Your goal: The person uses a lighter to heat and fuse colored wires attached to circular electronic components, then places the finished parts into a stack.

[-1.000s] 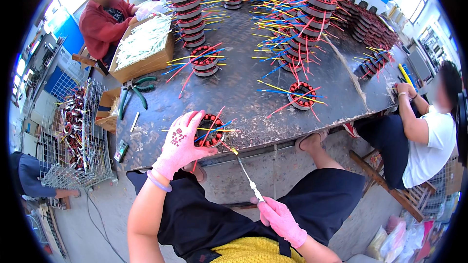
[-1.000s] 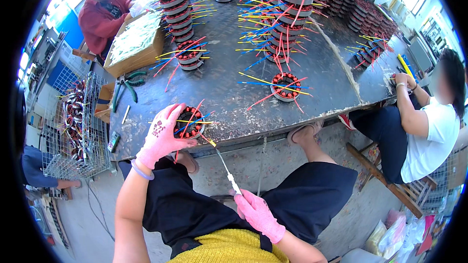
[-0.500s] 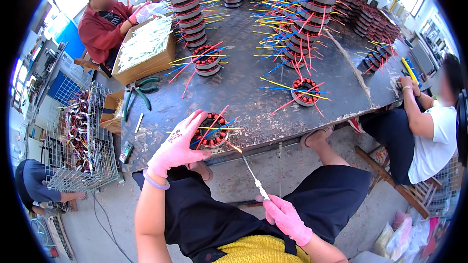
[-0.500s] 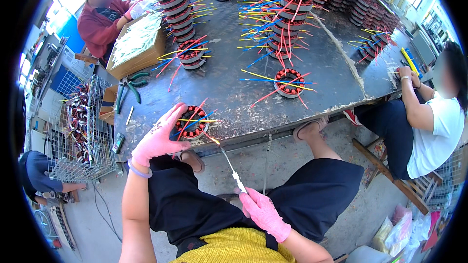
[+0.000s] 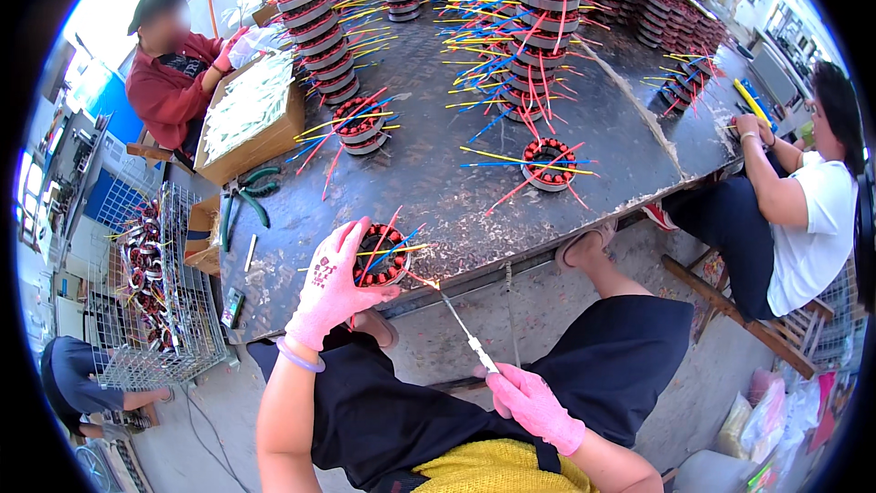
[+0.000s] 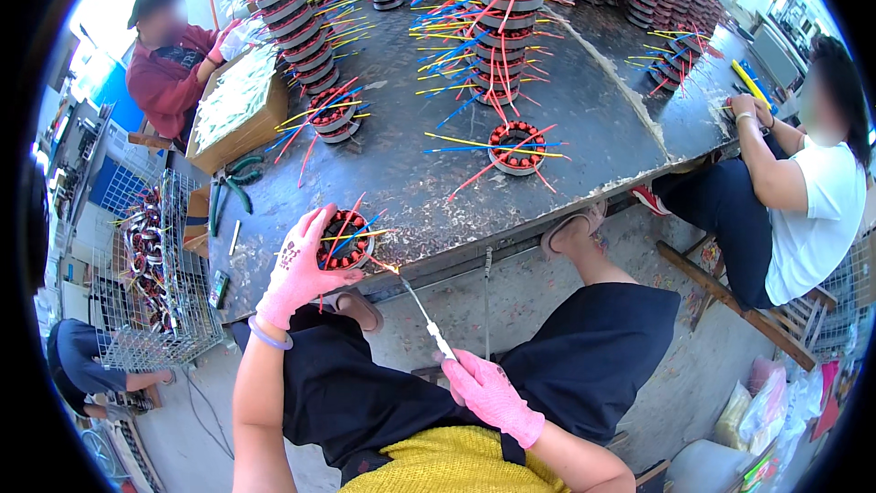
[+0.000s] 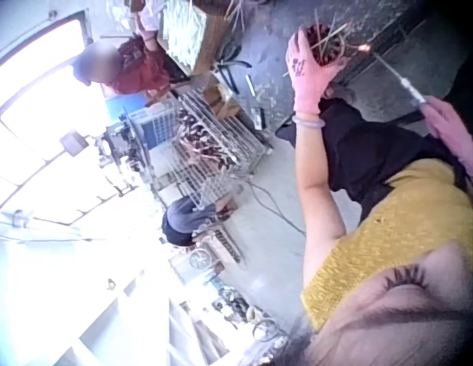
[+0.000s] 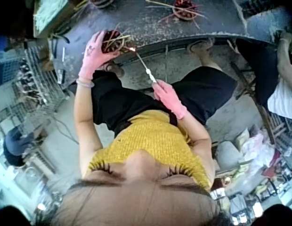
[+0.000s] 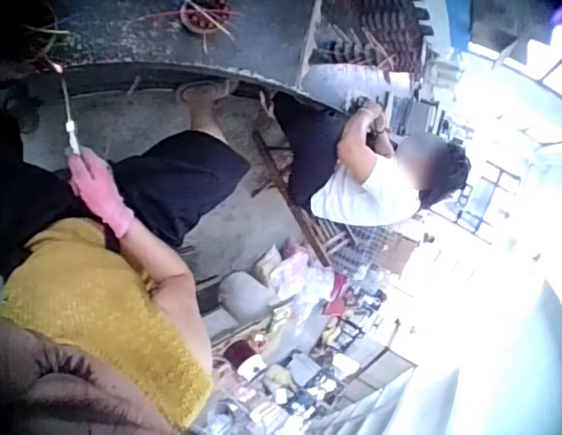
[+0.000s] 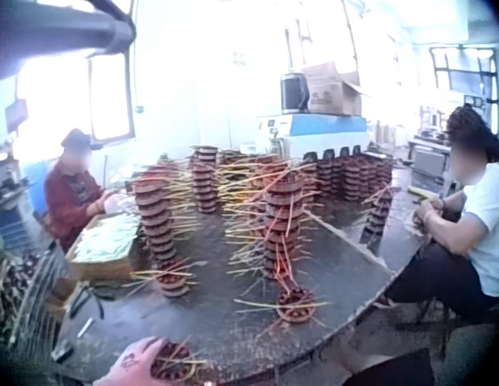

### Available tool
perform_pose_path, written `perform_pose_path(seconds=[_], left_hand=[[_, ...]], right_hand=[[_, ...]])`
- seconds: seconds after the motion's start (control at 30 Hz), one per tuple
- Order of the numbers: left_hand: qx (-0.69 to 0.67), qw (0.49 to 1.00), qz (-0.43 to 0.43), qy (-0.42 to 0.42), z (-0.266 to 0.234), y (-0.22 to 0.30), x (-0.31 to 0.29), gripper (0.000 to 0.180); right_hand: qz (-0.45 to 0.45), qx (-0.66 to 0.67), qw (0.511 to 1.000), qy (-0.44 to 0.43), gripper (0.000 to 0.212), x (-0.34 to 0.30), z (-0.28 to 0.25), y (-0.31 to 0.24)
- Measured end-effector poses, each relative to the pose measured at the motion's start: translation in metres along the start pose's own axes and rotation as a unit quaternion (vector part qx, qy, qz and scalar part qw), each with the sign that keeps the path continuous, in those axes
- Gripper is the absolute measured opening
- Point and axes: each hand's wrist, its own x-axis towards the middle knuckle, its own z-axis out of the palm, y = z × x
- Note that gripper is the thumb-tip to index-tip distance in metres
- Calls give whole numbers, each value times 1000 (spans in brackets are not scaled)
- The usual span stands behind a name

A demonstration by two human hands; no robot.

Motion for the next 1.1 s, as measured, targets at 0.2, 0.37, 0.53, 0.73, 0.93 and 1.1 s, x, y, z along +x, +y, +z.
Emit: perform_pose_path(seconds=[0.2, 0.37, 0.53, 0.73, 0.93, 1.1], left_hand=[[-6, 1000, 0, -5, -1, -1, 1, 101], [-17, 1000, 3, 1, -2, 1, 0, 101], [-6, 1000, 15, -1, -2, -1, 0, 102], [0, 1000, 21, 6, -1, -2, -1, 102], [9, 1000, 21, 1, -1, -3, 1, 103], [15, 1000, 13, 0, 0, -2, 1, 103]], right_hand=[[-7, 30, 1000, -1, 33, 3, -2, 10], [1, 31, 1000, -4, 34, 3, 0, 6], [-7, 59, 998, -7, 34, 1, -1, 11], [5, 55, 998, -2, 36, 0, 1, 2], [-14, 33, 999, 0, 35, 3, -3, 13], [4, 23, 1000, -3, 35, 0, 0, -2]])
